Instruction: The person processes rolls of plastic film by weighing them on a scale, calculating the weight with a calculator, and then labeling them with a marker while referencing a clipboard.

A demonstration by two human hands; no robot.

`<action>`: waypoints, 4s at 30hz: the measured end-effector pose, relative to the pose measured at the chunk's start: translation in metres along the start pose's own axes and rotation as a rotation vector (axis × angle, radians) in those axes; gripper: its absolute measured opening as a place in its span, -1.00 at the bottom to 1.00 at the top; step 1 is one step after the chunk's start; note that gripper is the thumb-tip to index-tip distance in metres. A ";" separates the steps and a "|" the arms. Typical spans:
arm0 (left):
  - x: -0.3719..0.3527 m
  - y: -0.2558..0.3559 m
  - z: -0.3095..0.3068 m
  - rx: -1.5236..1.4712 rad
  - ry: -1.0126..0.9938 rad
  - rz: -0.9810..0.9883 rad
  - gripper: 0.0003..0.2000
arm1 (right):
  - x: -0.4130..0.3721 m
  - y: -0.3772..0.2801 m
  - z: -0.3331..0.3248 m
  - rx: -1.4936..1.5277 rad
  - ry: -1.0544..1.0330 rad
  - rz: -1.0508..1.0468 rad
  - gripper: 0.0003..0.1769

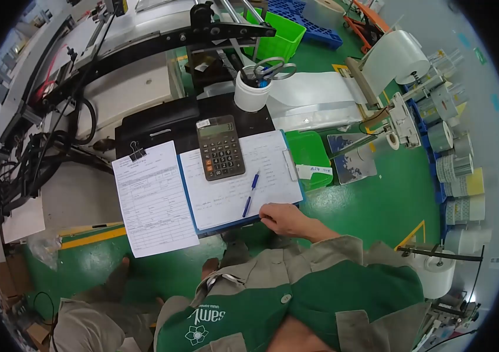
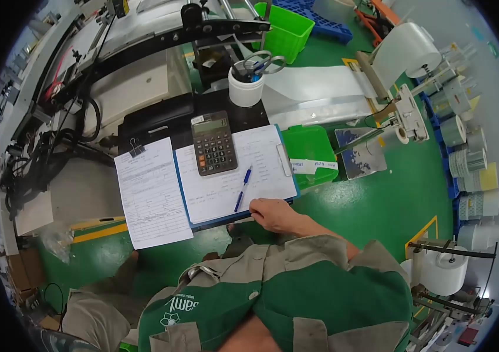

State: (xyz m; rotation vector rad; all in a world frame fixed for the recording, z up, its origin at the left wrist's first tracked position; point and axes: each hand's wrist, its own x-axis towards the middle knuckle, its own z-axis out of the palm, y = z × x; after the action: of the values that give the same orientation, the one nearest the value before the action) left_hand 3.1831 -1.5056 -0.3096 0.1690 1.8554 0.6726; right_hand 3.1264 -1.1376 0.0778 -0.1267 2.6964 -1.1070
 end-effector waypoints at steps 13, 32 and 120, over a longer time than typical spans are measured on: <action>0.009 0.052 0.025 -0.204 0.099 0.013 -0.76 | 0.146 0.077 -0.248 0.493 0.817 -0.072 -0.76; -0.008 0.185 0.017 -0.414 -0.123 0.417 -0.68 | 0.212 0.022 -0.308 -0.512 0.470 -0.020 -0.76; 0.575 1.180 0.582 0.250 0.849 0.130 -0.75 | -0.325 1.167 -0.444 1.974 0.393 0.544 -0.85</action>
State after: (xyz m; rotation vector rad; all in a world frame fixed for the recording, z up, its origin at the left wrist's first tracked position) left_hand 3.2477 -0.0718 -0.3011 0.1821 2.7669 0.6480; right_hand 3.3424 0.0496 -0.3793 1.0440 0.5645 -2.8504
